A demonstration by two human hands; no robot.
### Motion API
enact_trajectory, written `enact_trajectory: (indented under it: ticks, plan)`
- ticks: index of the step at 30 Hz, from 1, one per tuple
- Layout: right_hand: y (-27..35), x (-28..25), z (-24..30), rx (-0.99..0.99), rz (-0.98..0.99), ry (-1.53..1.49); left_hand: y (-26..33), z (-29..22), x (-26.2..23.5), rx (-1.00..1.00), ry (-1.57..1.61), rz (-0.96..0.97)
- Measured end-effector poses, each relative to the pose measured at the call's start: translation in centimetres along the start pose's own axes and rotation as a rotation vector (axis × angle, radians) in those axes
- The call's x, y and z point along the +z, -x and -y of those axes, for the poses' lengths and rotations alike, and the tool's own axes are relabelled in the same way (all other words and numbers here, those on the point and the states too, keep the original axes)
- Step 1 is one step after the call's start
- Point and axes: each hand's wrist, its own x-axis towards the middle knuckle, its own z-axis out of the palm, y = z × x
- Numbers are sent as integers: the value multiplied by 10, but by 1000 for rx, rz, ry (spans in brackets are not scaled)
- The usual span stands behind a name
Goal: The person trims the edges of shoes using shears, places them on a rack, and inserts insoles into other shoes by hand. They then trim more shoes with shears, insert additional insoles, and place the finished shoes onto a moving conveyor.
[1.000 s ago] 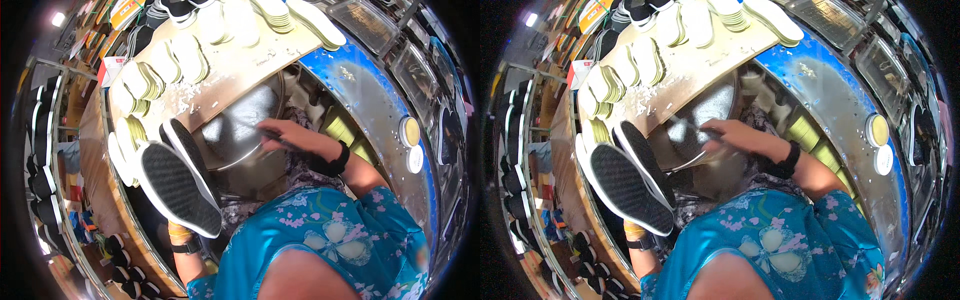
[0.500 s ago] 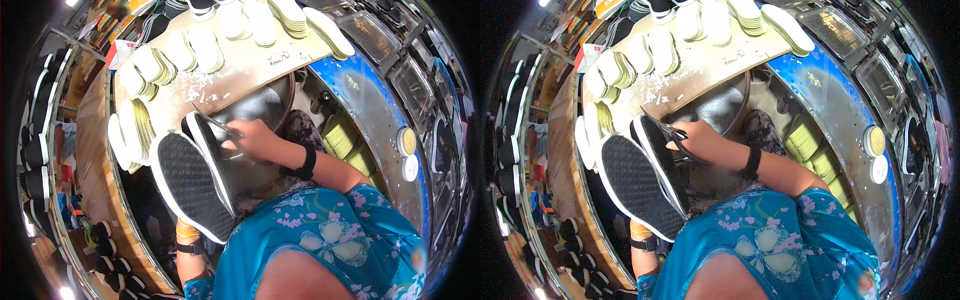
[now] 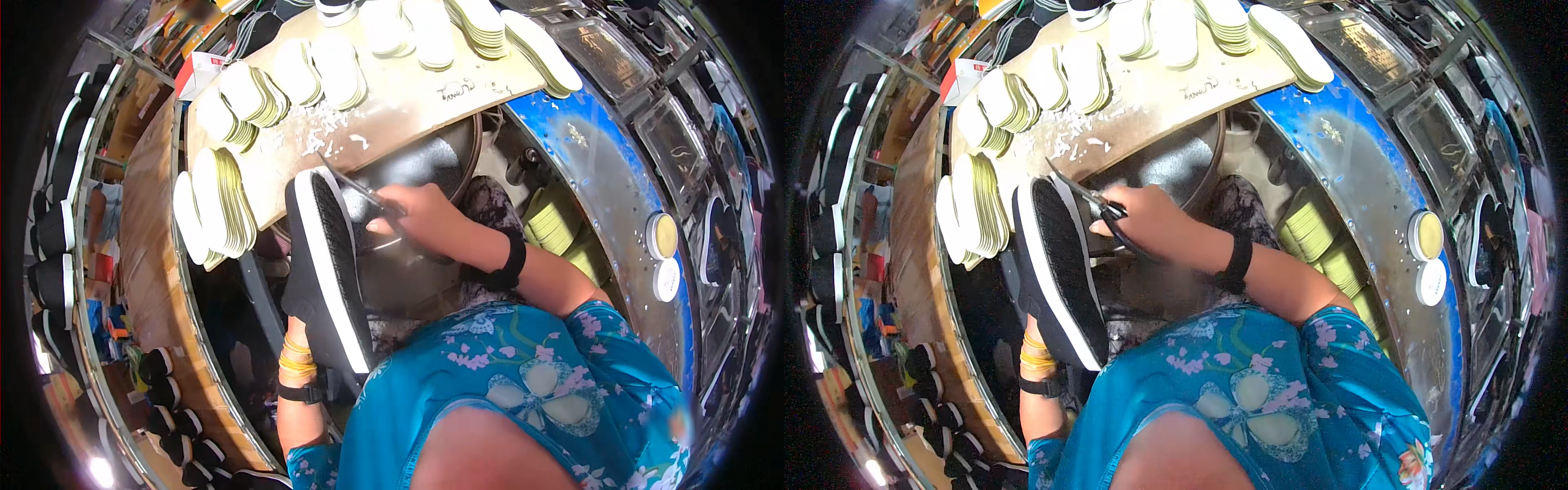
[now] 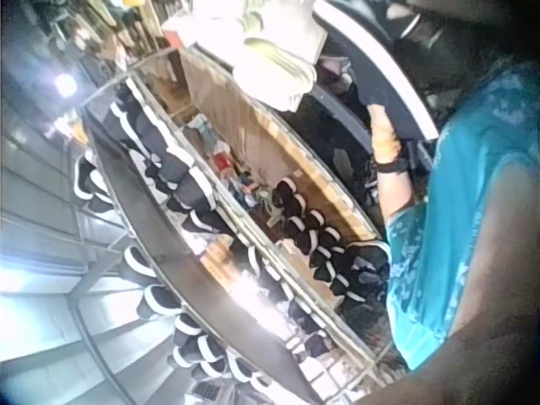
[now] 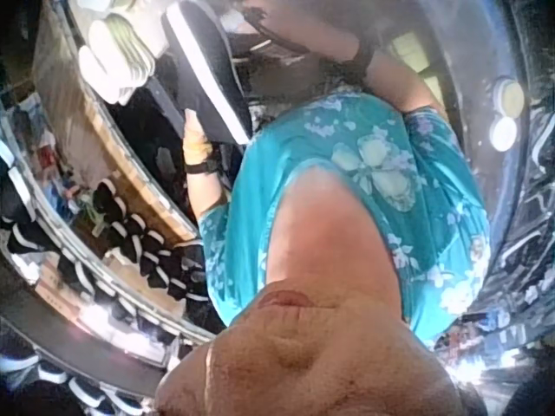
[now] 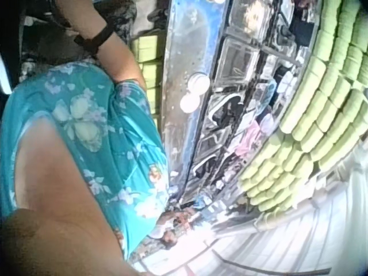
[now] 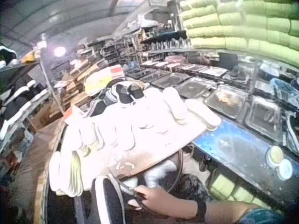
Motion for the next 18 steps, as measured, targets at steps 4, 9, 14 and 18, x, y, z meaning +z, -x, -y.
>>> enact_trajectory:
  ticks: [4,9,14,18]
  plan:
    - [2,-35,-37,270,76,-590,7,-2,2,-32,78,18]
    - [64,-136,-109,234,-544,54,25,-3,-9,9,387,-32]
    - [141,-227,-155,783,-694,1046,21,-1,1,60,706,-4]
    - [152,-237,-152,974,-586,1168,-3,-7,17,86,949,92]
